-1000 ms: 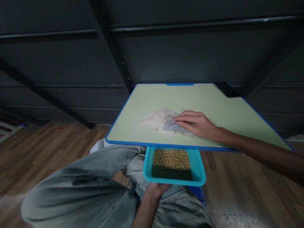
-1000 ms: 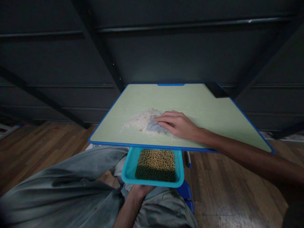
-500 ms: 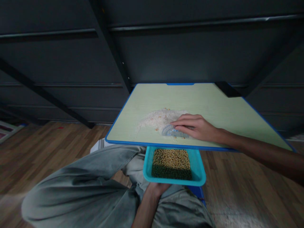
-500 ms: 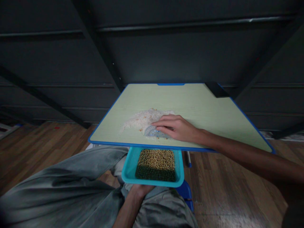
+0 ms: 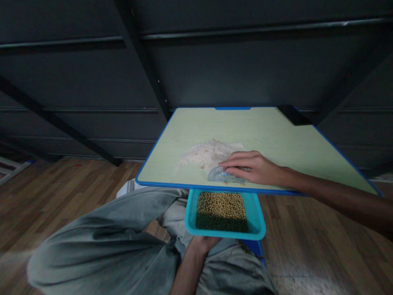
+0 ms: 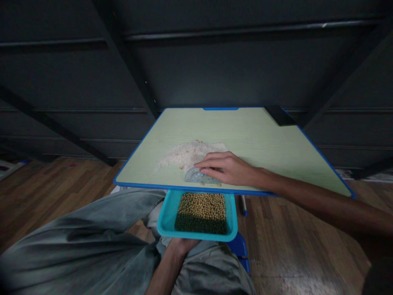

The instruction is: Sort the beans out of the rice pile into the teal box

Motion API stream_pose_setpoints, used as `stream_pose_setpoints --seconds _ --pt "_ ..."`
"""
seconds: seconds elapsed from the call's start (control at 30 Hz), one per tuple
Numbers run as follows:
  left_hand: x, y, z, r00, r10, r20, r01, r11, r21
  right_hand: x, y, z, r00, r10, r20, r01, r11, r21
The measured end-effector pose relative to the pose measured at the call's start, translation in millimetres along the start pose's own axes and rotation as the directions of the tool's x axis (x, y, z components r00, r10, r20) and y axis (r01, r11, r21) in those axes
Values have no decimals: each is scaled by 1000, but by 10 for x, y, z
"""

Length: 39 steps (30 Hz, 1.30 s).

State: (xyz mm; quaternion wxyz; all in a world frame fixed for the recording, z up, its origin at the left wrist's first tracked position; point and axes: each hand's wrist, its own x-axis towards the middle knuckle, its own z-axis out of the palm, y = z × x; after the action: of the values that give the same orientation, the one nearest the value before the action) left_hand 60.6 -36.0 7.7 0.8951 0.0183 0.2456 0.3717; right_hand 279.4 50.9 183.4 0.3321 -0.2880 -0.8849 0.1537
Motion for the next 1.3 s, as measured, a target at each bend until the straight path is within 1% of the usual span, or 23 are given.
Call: stream_pose_setpoints --seconds 0.13,0.37,0.5,0.6,0.7,0.87,1.03,1.17,1.3 --pt "-2 -4 -14 1000 3 0 -3 1000 9 1 -7 -1 1000 -4 19 4 1000 -1" --pt "-17 -2 41 1000 12 22 -12 1000 3 1 -21 4 999 -7 35 7 1000 5" --pt "7 -12 -14 999 14 39 -14 1000 -6 -3 -21 5 999 -12 45 10 999 34" --pt "15 -17 -58 1000 22 20 -22 1000 -13 -4 -25 1 999 -13 40 12 999 35" --pt "9 -14 -56 1000 21 -5 -21 1000 -6 -9 -28 -5 1000 -15 16 15 999 32" --pt "7 -8 -37 1000 13 1 -13 1000 -18 -33 -11 -21 999 1 -49 1 1000 29" --pt "-2 3 -55 1000 3 -10 -3 1000 -9 -53 2 -39 999 2 -36 -1 1000 26" --pt "7 7 -89 1000 -2 13 2 1000 -2 -62 -15 -40 1000 6 -9 -6 999 32" --pt "67 -19 -146 999 5 47 -3 999 -38 -55 -46 -37 1000 -17 -6 17 997 70"
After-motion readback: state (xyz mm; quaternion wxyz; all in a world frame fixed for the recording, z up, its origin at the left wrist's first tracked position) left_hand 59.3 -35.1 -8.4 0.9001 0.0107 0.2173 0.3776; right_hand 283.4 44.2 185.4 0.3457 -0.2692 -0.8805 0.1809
